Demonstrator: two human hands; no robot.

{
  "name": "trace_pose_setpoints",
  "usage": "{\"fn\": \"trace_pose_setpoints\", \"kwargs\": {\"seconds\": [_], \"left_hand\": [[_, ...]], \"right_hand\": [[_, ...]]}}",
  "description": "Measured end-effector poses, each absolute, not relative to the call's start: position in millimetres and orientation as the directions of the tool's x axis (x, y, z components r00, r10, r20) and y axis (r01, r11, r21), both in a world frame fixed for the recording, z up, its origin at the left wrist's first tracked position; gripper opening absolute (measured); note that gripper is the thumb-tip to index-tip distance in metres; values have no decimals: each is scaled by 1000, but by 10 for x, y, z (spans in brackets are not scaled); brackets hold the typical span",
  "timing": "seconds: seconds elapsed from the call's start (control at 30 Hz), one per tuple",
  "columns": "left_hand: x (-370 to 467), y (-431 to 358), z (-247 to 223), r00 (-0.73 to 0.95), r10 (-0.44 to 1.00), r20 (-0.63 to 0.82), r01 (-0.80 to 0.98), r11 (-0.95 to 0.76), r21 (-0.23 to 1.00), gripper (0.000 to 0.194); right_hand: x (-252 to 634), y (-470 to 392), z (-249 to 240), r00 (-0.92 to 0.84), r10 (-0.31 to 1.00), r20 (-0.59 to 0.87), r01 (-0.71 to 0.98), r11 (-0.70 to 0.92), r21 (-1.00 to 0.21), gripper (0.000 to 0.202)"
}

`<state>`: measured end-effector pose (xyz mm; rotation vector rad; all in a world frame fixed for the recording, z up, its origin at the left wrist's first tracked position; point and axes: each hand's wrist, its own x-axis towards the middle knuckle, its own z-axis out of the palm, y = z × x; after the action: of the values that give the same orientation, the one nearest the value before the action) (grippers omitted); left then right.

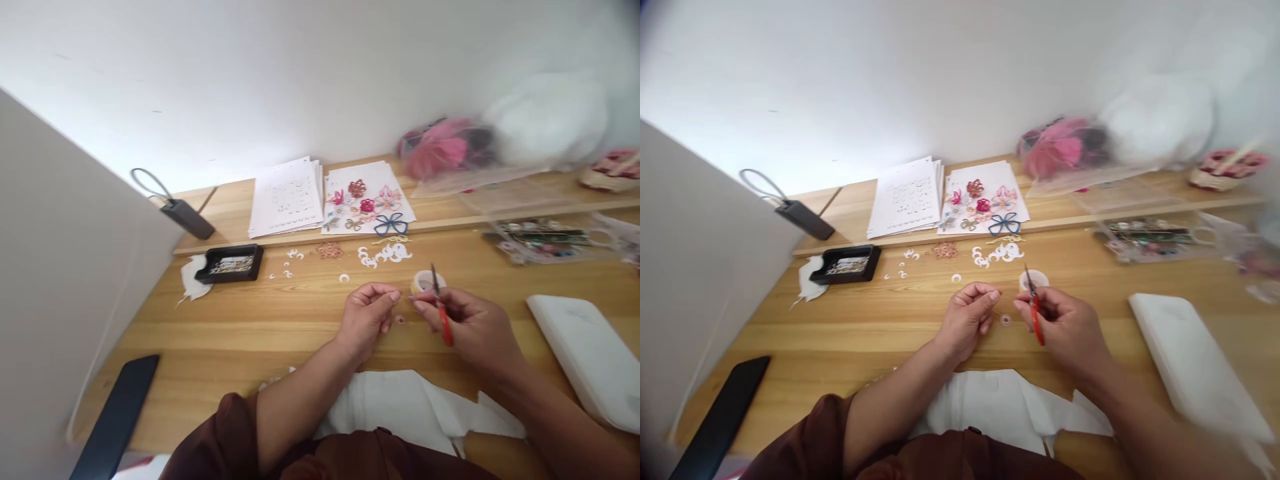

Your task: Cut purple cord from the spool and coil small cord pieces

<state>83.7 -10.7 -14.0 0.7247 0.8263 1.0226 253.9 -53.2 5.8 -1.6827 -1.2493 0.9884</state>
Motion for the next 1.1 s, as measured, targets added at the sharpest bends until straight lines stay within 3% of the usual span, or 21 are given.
{"fn": "trace_pose_setpoints", "kwargs": {"seconds": [0.23, 0.37, 0.5, 0.6, 0.67, 0.77, 0.97, 1.1], "left_hand": [[684, -43, 69, 281, 935, -218, -325, 306, 895, 52], [175, 24, 261, 231, 954, -189, -187, 234, 954, 41], [-681, 105, 250, -146, 987, 61, 265, -21, 964, 27], [-1285, 129, 107, -293, 913, 283, 609, -50, 792, 22], [-1557, 128, -2, -317, 895, 313, 718, 11, 696, 23], [-1752, 138, -125, -361, 877, 316, 764, 84, 640, 25], [-1834, 220, -181, -418, 884, 207, 692, 162, 704, 27], [-1914, 228, -159, -499, 832, 241, 674, 199, 711, 33]], "right_hand": [[2505, -516, 174, 307, 941, -144, 430, -272, -861, 34], [2506, -500, 290, 304, 939, -162, 495, -301, -815, 19], [2509, -520, 336, 286, 947, -146, 566, -290, -772, 17], [2516, -522, 308, 280, 945, -170, 571, -306, -762, 21], [2522, -514, 282, 273, 945, -182, 590, -314, -744, 25], [2519, -508, 280, 269, 946, -178, 597, -309, -741, 27], [2480, -519, 317, 309, 935, -172, 592, -331, -735, 28], [2496, -489, 223, 378, 916, -133, 502, -324, -802, 38]]}}
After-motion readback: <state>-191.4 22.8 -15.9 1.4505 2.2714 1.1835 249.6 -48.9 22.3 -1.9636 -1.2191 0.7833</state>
